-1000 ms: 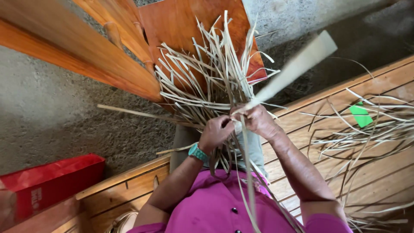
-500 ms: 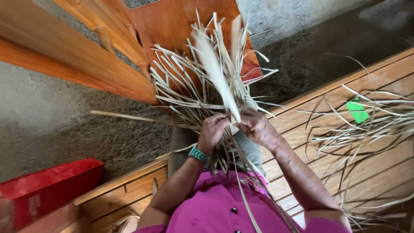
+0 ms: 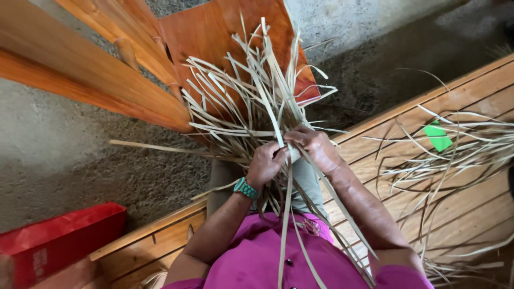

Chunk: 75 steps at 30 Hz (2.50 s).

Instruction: Weaving dried plant strips to create a basket or similar container

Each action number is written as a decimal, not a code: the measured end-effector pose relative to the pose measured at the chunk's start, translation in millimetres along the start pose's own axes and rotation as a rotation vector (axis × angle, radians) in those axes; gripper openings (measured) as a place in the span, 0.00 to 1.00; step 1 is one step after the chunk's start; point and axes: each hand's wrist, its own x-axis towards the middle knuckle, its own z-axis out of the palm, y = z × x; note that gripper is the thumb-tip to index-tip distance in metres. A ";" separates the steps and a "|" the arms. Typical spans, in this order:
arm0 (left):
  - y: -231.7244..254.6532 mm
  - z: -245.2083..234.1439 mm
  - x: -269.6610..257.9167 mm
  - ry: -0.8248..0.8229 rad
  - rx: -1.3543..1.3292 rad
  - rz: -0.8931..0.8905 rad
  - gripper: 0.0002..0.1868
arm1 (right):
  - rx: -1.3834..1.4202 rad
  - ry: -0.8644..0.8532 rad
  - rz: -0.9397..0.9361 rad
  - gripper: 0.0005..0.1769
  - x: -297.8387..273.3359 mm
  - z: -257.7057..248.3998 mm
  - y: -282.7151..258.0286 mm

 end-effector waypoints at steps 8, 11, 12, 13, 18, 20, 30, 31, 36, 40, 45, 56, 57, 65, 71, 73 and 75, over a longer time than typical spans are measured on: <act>-36.9 5.0 6.6 -0.043 -0.239 -0.301 0.13 | 0.210 0.035 0.158 0.12 21.7 -11.2 -14.1; -8.6 -0.4 4.8 0.020 -0.171 -0.290 0.14 | 0.021 0.000 0.236 0.10 19.2 -9.3 -9.4; 3.9 -2.2 3.4 0.060 -0.089 -0.286 0.14 | -0.116 -0.046 0.260 0.11 15.8 -5.5 -4.2; 2.8 1.2 3.3 0.057 -0.090 -0.286 0.14 | -0.116 -0.046 0.262 0.11 17.3 -5.1 -4.2; 6.0 9.9 -0.7 0.227 0.121 0.033 0.07 | 0.090 -0.086 0.206 0.09 17.5 -16.5 -9.1; 2.2 8.8 1.3 0.167 0.094 0.034 0.09 | 0.184 -0.056 0.191 0.07 13.2 -7.3 11.8; -31.0 7.8 15.4 -0.022 -0.208 -0.477 0.17 | 0.113 0.094 0.147 0.15 -2.0 2.6 0.8; -38.4 7.2 17.1 -0.025 -0.210 -0.480 0.17 | 0.114 0.092 0.152 0.15 -10.0 7.2 -5.4; -31.4 2.6 18.3 0.010 -0.216 -0.528 0.19 | -0.367 0.314 -0.342 0.18 -31.7 27.3 -15.4; -4.4 3.4 6.5 0.028 -0.189 -0.350 0.14 | -0.260 0.207 -0.339 0.13 -39.2 21.4 -1.3; -20.6 23.6 -2.7 0.207 -0.051 -0.080 0.08 | -0.593 0.119 -0.062 0.10 -14.5 14.7 -14.0; -17.6 34.9 -16.4 0.313 0.185 0.229 0.11 | -0.727 -0.459 0.217 0.07 7.2 24.7 0.8; -20.6 35.8 -17.3 0.330 0.166 0.234 0.14 | -0.582 -0.472 0.236 0.05 9.3 21.1 4.6; -22.5 45.5 -21.2 0.424 0.235 0.424 0.18 | 0.013 -0.250 0.344 0.05 -4.9 -20.8 -20.5; -39.4 59.1 -23.3 0.420 0.218 0.428 0.19 | -0.134 0.209 0.433 0.07 -31.9 22.3 0.3; -38.3 59.0 -21.9 0.409 0.229 0.447 0.19 | -0.249 0.308 0.468 0.09 -28.5 26.4 -3.5; -36.8 57.0 -26.1 0.366 0.220 0.337 0.20 | -0.161 0.535 0.333 0.16 -23.7 27.3 -9.1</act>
